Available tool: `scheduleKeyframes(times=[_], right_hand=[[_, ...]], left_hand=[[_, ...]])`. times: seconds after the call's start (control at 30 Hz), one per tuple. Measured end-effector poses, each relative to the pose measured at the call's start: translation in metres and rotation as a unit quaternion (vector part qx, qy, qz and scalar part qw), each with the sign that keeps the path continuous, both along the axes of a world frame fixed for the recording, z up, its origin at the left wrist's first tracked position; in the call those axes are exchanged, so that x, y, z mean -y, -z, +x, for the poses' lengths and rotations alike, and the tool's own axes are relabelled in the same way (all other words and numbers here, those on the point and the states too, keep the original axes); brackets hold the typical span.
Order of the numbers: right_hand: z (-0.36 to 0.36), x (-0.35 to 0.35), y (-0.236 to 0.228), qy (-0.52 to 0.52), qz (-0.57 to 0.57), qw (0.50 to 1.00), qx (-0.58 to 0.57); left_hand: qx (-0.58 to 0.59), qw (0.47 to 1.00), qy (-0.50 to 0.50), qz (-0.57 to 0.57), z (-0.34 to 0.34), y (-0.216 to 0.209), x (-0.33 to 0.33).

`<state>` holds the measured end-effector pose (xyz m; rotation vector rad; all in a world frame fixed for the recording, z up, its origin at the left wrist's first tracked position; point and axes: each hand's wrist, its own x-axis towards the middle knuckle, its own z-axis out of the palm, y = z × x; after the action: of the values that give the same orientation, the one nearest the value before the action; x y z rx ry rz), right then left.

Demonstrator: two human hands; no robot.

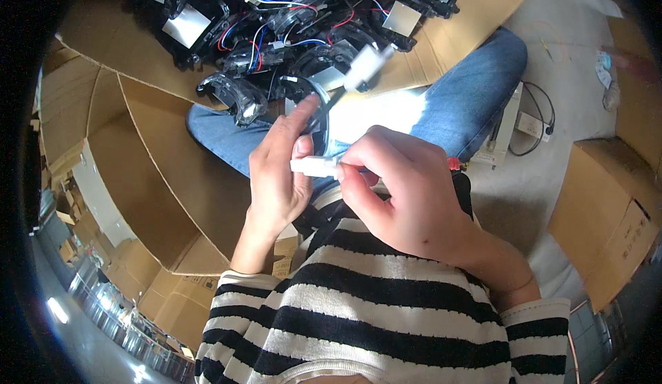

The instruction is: The person assembles electronic headlight components by hand, connecting wire connectors and wire harnesses inside cardboard boxes.

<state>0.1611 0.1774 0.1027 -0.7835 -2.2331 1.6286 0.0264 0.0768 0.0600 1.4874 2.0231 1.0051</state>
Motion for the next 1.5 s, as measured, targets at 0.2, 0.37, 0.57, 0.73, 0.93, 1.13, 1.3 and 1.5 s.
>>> scheduleKeyframes(times=[0.2,0.37,0.57,0.73,0.93,1.13,1.3,1.5], right_hand=[[0.020,-0.020,-0.015,0.009,-0.065,0.997,-0.037],[0.027,-0.035,-0.025,-0.008,-0.069,0.995,-0.075],[0.028,-0.044,-0.031,-0.009,-0.070,0.995,-0.078],[0.024,-0.048,-0.031,-0.023,-0.055,0.996,-0.063],[0.022,-0.045,-0.028,-0.047,-0.039,0.996,-0.071],[0.024,-0.043,-0.024,-0.070,0.138,0.987,-0.035],[0.025,-0.045,-0.027,-0.053,0.048,0.997,-0.041],[0.046,-0.047,-0.027,0.035,-0.016,0.999,-0.036]], left_hand=[[0.366,0.929,-0.038,0.039,-0.012,-0.015,0.012],[0.440,0.896,0.006,0.058,-0.017,-0.016,0.013],[0.479,0.877,0.029,0.031,-0.018,-0.011,0.019],[0.459,0.888,0.018,0.023,-0.020,-0.008,0.022],[0.424,0.900,0.084,0.053,-0.019,-0.006,0.022],[0.462,0.876,0.138,0.020,-0.019,-0.008,0.017],[0.507,0.854,0.099,0.061,-0.016,-0.019,0.023],[0.233,0.885,-0.320,0.246,-0.060,-0.079,0.107]])
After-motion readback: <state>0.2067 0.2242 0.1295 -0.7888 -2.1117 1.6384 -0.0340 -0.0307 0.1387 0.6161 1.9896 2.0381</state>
